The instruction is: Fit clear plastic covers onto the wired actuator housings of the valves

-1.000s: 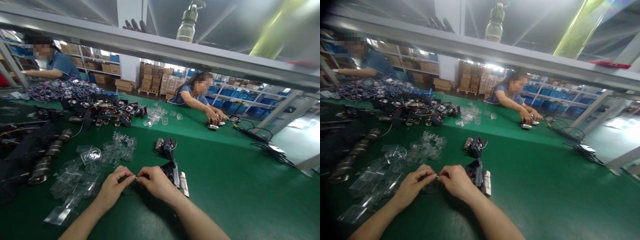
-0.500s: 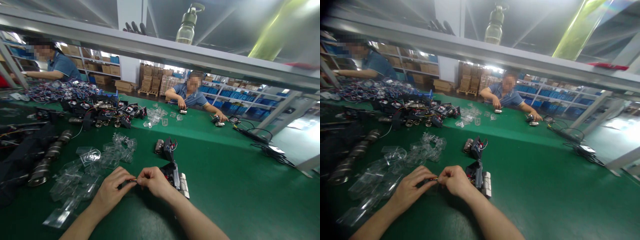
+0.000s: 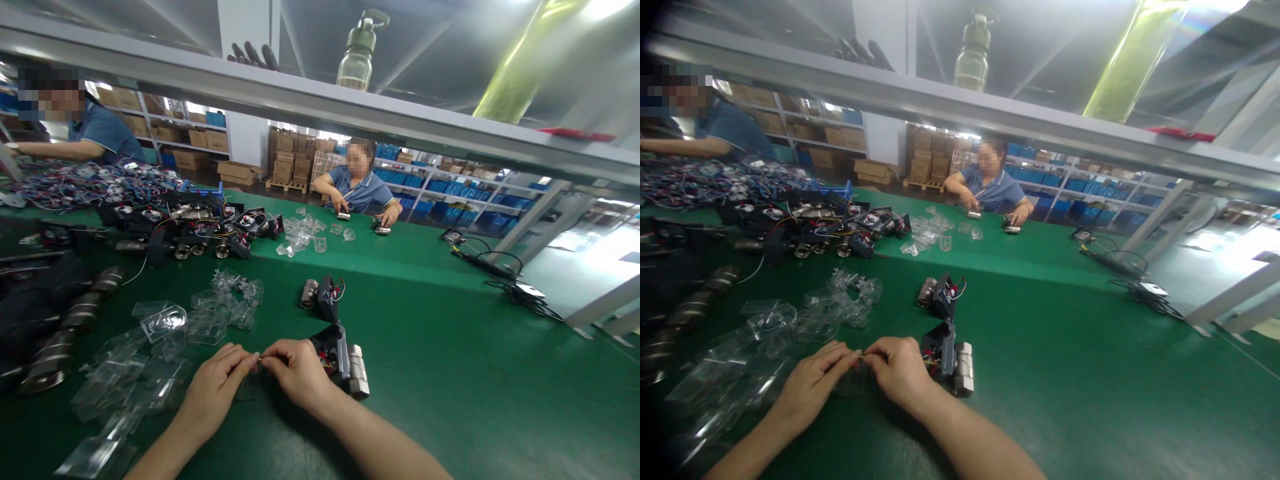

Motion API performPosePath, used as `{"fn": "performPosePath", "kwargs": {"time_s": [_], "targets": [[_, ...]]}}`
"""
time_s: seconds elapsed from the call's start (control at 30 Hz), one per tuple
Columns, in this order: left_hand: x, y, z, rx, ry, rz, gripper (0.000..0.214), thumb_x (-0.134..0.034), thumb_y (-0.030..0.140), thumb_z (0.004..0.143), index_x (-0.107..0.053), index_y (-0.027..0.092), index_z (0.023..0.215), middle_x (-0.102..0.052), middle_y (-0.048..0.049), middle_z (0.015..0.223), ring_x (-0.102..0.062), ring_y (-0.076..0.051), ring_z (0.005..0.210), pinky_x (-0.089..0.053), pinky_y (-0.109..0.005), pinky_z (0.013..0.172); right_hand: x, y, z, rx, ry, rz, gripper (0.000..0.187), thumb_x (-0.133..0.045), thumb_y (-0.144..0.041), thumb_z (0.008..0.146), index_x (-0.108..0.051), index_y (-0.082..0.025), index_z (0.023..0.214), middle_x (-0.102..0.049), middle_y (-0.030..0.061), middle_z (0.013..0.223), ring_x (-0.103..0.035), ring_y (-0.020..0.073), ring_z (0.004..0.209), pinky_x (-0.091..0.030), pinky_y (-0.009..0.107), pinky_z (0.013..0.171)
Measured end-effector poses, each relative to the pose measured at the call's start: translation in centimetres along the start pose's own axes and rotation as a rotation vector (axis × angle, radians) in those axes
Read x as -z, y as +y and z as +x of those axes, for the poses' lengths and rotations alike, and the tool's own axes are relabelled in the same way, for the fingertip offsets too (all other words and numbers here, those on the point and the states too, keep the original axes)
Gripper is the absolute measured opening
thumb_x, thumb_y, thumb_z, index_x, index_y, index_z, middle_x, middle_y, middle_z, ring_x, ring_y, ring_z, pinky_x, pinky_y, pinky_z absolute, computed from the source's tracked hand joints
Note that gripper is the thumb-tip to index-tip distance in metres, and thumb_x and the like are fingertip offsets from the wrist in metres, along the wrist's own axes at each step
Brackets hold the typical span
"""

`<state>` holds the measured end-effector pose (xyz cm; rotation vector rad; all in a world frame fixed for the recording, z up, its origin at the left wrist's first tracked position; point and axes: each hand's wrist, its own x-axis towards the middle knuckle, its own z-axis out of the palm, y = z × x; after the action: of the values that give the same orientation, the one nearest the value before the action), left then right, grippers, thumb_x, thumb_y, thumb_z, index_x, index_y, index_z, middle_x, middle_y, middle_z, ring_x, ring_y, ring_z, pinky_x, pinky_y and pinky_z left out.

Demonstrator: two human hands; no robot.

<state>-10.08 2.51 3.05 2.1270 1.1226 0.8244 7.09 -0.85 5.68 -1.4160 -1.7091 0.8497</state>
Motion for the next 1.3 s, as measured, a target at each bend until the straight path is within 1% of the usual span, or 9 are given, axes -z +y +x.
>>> {"fn": "performPosePath", "kwargs": {"time_s": [0.13, 0.3, 0.4, 0.53, 0.77, 0.9, 1.0, 1.17, 1.3], "targets": [[0.0, -0.1, 0.0, -0.067, 0.011, 0.030, 0.040, -0.041, 0.044, 0.092, -0.061, 0.021, 0.066, -0.057, 0.0008, 0.065, -0.057, -0.015, 0.069, -0.045, -0.025, 0.064, 0.1, -0.4, 0.1, -0.044, 0.002, -0.050, 0.012, -0.058, -0.017, 0.079, -0.068, -0.017, 0.073, -0.062, -0.0022, 0.064, -0.053, 0.0093, 0.059, -0.036, 0.019, 0.059], [0.4, -0.5, 0.0, -0.386, 0.190, 0.126, 0.023, -0.058, 0.036, 0.086, -0.065, 0.021, 0.102, -0.066, -0.0028, 0.087, -0.060, -0.016, 0.082, -0.050, -0.027, 0.074, 0.6, -0.4, 0.6, -0.174, -0.060, 0.015, 0.011, -0.057, -0.016, 0.077, -0.064, -0.016, 0.068, -0.054, -0.0046, 0.057, -0.045, 0.0080, 0.054, -0.031, 0.019, 0.053], [0.5, -0.5, 0.0, -0.521, 0.223, 0.178, 0.015, -0.054, 0.022, 0.089, -0.066, 0.019, 0.098, -0.066, -0.0037, 0.082, -0.059, -0.014, 0.076, -0.049, -0.027, 0.071, 0.6, 0.0, 0.8, -0.246, -0.134, 0.100, 0.012, -0.056, -0.016, 0.076, -0.061, -0.016, 0.065, -0.052, -0.0054, 0.054, -0.042, 0.0074, 0.051, -0.029, 0.019, 0.050], [0.8, -0.3, 0.0, -0.562, 0.207, 0.199, 0.015, -0.053, 0.017, 0.090, -0.066, 0.016, 0.096, -0.065, -0.0033, 0.077, -0.058, -0.013, 0.070, -0.048, -0.026, 0.067, 0.4, 0.6, 0.9, -0.271, -0.154, 0.178, 0.011, -0.057, -0.017, 0.074, -0.059, -0.016, 0.063, -0.051, -0.0060, 0.053, -0.041, 0.0073, 0.050, -0.030, 0.020, 0.049], [0.9, -0.5, 0.1, -0.560, 0.132, 0.208, 0.015, -0.053, 0.022, 0.090, -0.067, 0.016, 0.088, -0.064, -0.0015, 0.071, -0.055, -0.012, 0.067, -0.045, -0.024, 0.063, 0.1, 1.4, 1.1, -0.305, -0.159, 0.238, 0.013, -0.057, -0.018, 0.074, -0.058, -0.016, 0.061, -0.051, -0.0066, 0.051, -0.037, 0.0065, 0.047, -0.027, 0.020, 0.046], [0.8, -0.3, 0.0, -0.479, 0.141, 0.140, 0.021, -0.052, 0.028, 0.091, -0.067, 0.017, 0.081, -0.062, -0.0010, 0.068, -0.054, -0.013, 0.065, -0.044, -0.024, 0.062, 0.2, 1.2, 1.2, -0.324, -0.149, 0.237, 0.013, -0.058, -0.018, 0.074, -0.059, -0.015, 0.062, -0.051, -0.0067, 0.050, -0.038, 0.0062, 0.047, -0.027, 0.019, 0.046], [0.6, 0.0, -0.2, -0.286, 0.087, 0.065, 0.028, -0.049, 0.032, 0.092, -0.066, 0.018, 0.075, -0.059, -0.0007, 0.067, -0.054, -0.014, 0.068, -0.044, -0.024, 0.063, 0.3, 1.0, 1.0, -0.287, -0.151, 0.217, 0.010, -0.059, -0.019, 0.074, -0.062, -0.015, 0.066, -0.053, -0.0061, 0.052, -0.039, 0.0064, 0.048, -0.028, 0.019, 0.047], [0.4, 0.9, -0.1, 0.047, -0.001, -0.046, 0.041, -0.044, 0.042, 0.090, -0.057, 0.019, 0.060, -0.053, 0.0018, 0.063, -0.054, -0.013, 0.063, -0.043, -0.024, 0.061, 0.5, 0.3, 0.5, -0.120, -0.121, 0.085, 0.007, -0.062, -0.017, 0.074, -0.065, -0.016, 0.068, -0.058, -0.0042, 0.061, -0.048, 0.0086, 0.058, -0.033, 0.019, 0.055], [0.4, 1.1, -0.1, 0.064, 0.003, -0.030, 0.039, -0.044, 0.042, 0.090, -0.056, 0.020, 0.061, -0.053, 0.0023, 0.063, -0.054, -0.013, 0.063, -0.043, -0.024, 0.061, 0.5, -0.5, 0.3, -0.117, -0.104, -0.025, 0.008, -0.060, -0.017, 0.076, -0.064, -0.017, 0.069, -0.053, -0.0054, 0.058, -0.045, 0.0083, 0.057, -0.031, 0.020, 0.054]]}}
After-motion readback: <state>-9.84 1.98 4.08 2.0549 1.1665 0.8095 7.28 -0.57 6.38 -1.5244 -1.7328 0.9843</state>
